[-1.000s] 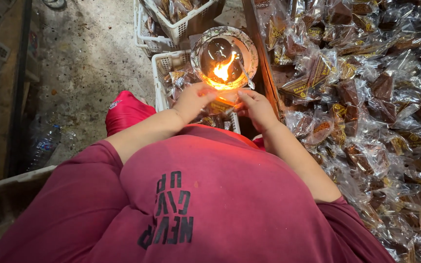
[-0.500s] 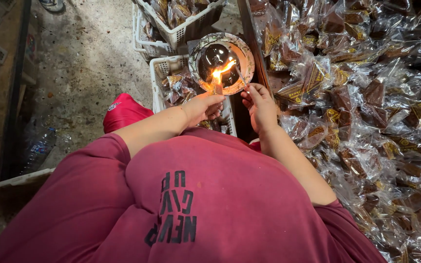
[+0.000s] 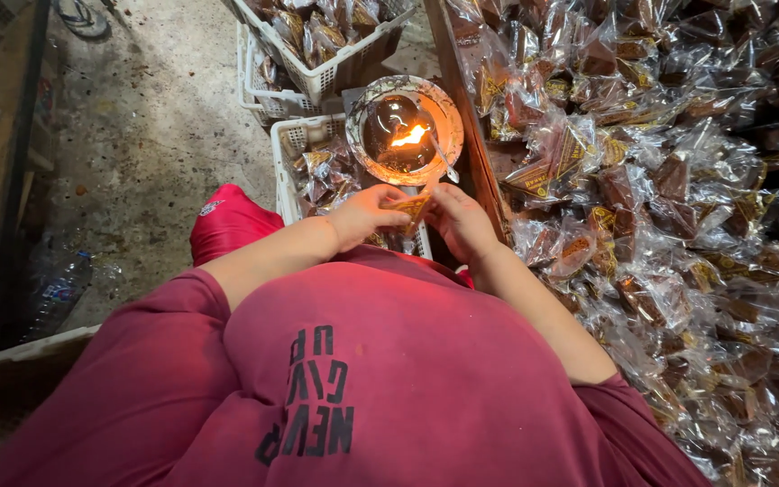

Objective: Sealing plastic bread bags by melting the opening over a small flame.

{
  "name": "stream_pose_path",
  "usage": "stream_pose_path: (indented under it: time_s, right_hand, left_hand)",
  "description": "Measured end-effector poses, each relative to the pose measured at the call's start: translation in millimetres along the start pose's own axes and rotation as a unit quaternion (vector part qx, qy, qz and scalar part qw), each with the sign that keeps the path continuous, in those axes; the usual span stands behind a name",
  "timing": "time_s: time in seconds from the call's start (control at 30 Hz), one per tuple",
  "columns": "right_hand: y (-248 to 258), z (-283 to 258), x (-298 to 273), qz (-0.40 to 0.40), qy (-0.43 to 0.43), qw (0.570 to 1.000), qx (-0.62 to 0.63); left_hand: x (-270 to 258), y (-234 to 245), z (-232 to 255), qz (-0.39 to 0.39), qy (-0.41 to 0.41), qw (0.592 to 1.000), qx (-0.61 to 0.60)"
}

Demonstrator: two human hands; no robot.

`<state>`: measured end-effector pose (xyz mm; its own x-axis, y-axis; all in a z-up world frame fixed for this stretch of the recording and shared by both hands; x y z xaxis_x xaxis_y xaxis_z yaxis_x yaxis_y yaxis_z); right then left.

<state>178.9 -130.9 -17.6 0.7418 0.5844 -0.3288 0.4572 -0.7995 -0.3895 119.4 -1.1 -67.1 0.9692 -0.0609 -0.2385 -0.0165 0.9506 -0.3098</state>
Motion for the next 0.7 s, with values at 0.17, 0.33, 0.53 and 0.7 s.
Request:
stream_pose_path:
  time_s: [0.17, 0.33, 0.53, 0.7]
  right_hand:
    - [-25.4, -13.6, -15.0, -0.033, 0.037, 0.997, -0.055]
    - [-25.3, -8.7, -14.2, -0.026, -0.008, 0.94, -0.34]
    - [-9.1, -44.0, -3.9, 0.023, 0.101, 0.862, -0.496]
    - [21.4, -182.8, -38.1, 0.262, 0.2, 0.738, -0.589]
  left_hand:
    - [-21.7, 1.6, 13.9, 0.038, -0.008, 0.998, -0.055]
    - [-37.5, 8.0, 35.1, 0.075, -0.044, 0.993, -0.08]
    - [-29.6, 9.2, 17.3, 0.051, 0.018, 0.994, 0.098]
    - [-50.4, 33.2, -0.6, 0.137, 0.099, 0.986, 0.006]
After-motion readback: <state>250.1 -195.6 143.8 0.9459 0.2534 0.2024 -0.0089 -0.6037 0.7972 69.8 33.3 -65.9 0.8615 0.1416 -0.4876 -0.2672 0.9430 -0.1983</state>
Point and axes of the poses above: each hand's wrist, its own x-axis towards the middle knuckle, its own y-axis out of the back of the hand, z = x × y, the point moved 10 cm from there along x, towards the middle knuckle, and after that the axes turned 3 degrees about -z, right-handed, at the moved point
